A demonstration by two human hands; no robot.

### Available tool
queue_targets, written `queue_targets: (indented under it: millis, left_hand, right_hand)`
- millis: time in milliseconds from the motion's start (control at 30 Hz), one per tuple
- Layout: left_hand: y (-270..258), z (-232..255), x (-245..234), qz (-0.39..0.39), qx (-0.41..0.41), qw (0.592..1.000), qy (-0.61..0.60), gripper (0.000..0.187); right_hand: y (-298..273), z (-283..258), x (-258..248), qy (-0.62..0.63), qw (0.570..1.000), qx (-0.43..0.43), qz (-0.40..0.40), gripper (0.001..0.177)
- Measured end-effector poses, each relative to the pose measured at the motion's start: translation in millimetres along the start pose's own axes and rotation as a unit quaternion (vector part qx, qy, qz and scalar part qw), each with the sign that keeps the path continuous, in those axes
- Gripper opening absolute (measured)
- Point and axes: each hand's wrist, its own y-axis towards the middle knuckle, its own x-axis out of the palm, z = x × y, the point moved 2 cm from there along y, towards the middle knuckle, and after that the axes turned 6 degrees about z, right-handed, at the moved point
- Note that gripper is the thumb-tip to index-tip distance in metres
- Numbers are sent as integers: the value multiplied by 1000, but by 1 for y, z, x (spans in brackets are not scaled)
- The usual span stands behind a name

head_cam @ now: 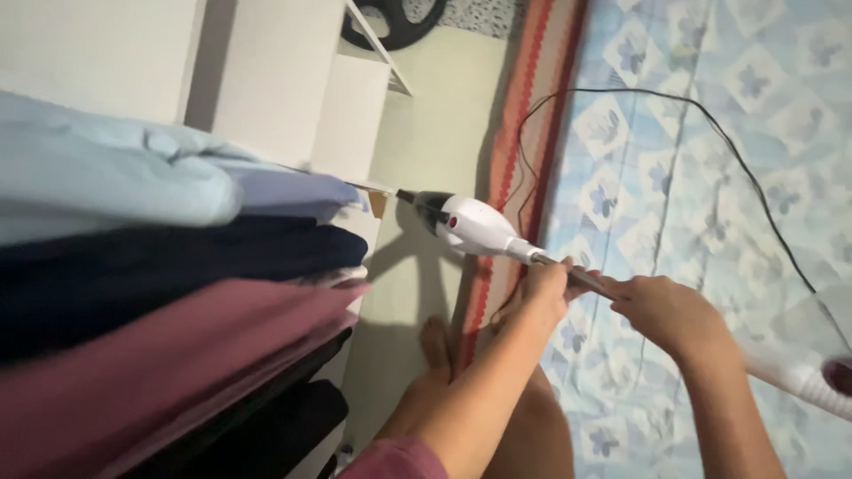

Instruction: The person flips a mattress, lays it on a rug, and uses a handheld vacuum cleaner to clean the surface and edges of the mattress, floor, and around furniture.

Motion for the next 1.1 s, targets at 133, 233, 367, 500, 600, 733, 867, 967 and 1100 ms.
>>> queue_targets:
  millis: [133,233,367,500,600,733,867,967,1100]
  left_hand:
    - [-23,-9,-32,0,-4,1000,-20,21]
    - [-25,-13,-49,32,-5,999,-4,20]
    - [-14,-10,-64,31,14,999,42,20]
    - [3,-14,-62,7,30,999,28,18]
    - [8,-17,-68,3,23,999,32,18]
    - [14,-14,-59,6,48,998,41,18]
    - [30,-8,-51,-33,79,995,51,20]
    - [29,-8,-54,-23,86,996,23,20]
    - [17,-21,-70,-5,68,997,-21,22]
  right_hand:
    - [-23,-10,24,11,1000,-17,2,36]
    - [-30,-15,46,9,999,-38,24,30]
    - [-36,-25,60,16,999,-20,36,31]
    - [-37,-26,60,-14,997,-62,39,45]
    - [-35,-22,74,-13,994,-82,73,44]
    - [-31,-15,79,-17,993,-63,95,37]
    - [-29,-18,74,-44,984,-92,146,32]
    - [-34,-21,68,-47,988,-94,110,37]
    - [-55,-29,73,-83,982,-134,107,46]
